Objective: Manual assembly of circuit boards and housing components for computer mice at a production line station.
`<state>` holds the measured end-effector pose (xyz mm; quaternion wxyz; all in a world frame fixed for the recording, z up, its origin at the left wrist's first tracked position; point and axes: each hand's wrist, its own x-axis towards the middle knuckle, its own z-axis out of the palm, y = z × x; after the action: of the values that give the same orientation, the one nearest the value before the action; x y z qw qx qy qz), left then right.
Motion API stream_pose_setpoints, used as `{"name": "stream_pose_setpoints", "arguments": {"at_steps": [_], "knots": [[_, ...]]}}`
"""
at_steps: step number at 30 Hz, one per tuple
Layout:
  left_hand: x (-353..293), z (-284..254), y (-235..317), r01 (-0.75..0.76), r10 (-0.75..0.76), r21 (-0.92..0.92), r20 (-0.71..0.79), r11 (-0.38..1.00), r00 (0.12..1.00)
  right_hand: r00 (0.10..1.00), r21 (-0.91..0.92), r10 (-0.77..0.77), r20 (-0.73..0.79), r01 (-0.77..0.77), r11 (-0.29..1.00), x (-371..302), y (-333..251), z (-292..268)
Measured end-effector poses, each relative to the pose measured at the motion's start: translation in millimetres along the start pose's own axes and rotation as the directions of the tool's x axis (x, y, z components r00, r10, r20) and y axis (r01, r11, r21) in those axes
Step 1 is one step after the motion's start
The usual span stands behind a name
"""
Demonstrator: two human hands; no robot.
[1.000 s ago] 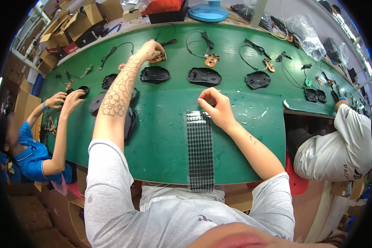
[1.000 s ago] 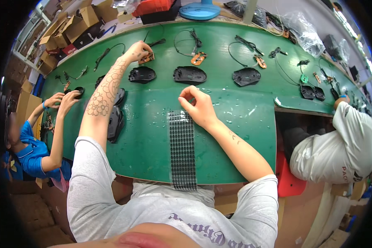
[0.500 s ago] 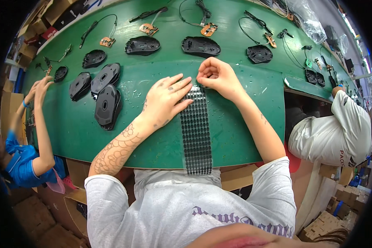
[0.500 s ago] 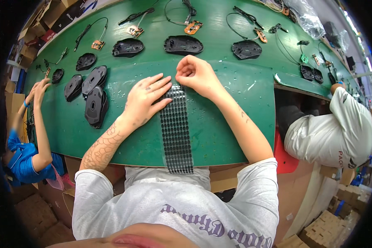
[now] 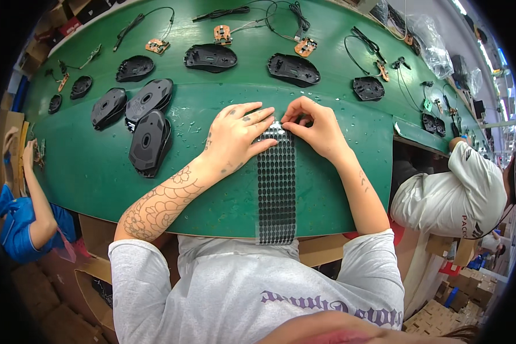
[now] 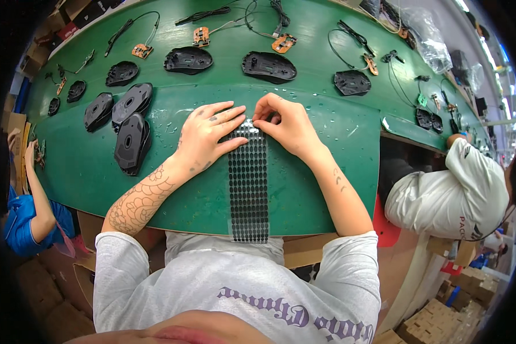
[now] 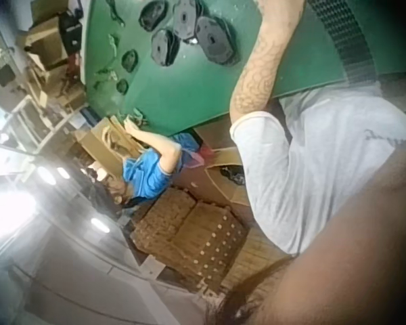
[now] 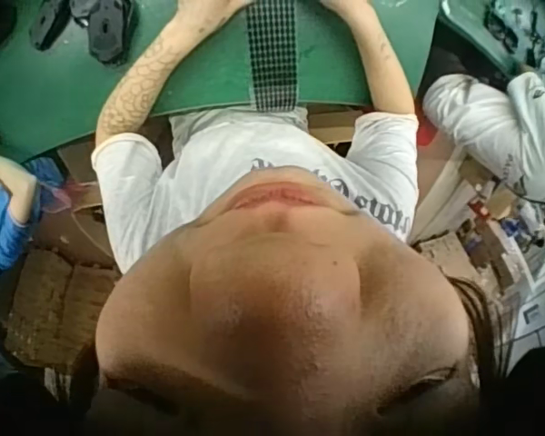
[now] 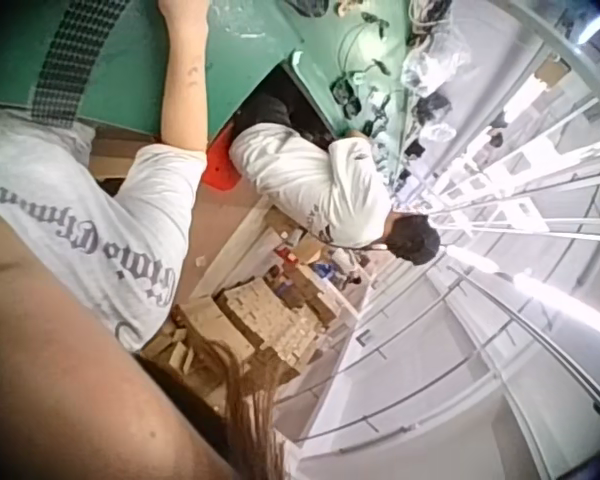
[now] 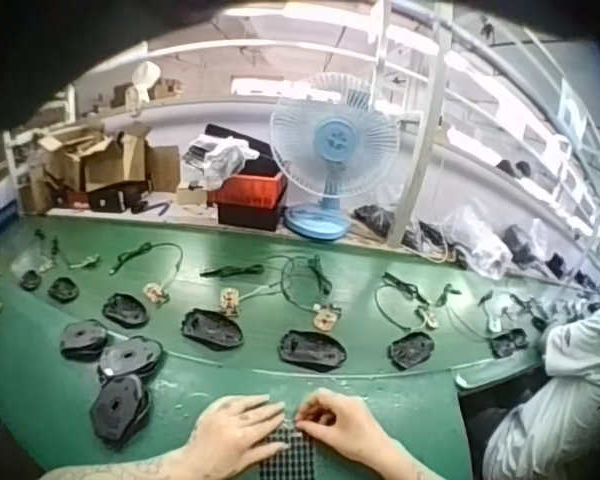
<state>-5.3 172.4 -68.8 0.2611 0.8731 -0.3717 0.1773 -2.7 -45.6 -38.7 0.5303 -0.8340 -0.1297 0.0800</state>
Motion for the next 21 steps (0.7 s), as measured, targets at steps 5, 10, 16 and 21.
{"name": "stream_pose_setpoints", "arguments": {"at_steps": [5, 10, 16, 21], "knots": [[-0.5, -2.3, -0.6, 0.007, -0.007, 0.008, 0.005, 1.000, 1.000, 0.999, -0.040, 0.001, 0.055, 0.001, 0.999, 2.9, 1.0, -1.3], [0.1, -4.6, 0.3, 0.015, -0.015, 0.031, 0.020, 0.999, 1.000, 0.996, -0.049, 0.010, 0.092, -0.006, 0.999, 4.5, -0.8, -3.8], [-1.6, -4.2, -0.1, 0.003, -0.003, 0.058, 0.007, 0.998, 1.000, 0.995, -0.091, -0.023, 0.095, 0.031, 0.995, 4.0, 3.5, -1.3], [-2.9, -4.5, 1.4, 0.003, -0.004, 0.130, 0.009, 0.992, 1.000, 0.991, -0.234, -0.108, 0.083, 0.125, 0.964, 2.0, 1.6, 2.7]]}}
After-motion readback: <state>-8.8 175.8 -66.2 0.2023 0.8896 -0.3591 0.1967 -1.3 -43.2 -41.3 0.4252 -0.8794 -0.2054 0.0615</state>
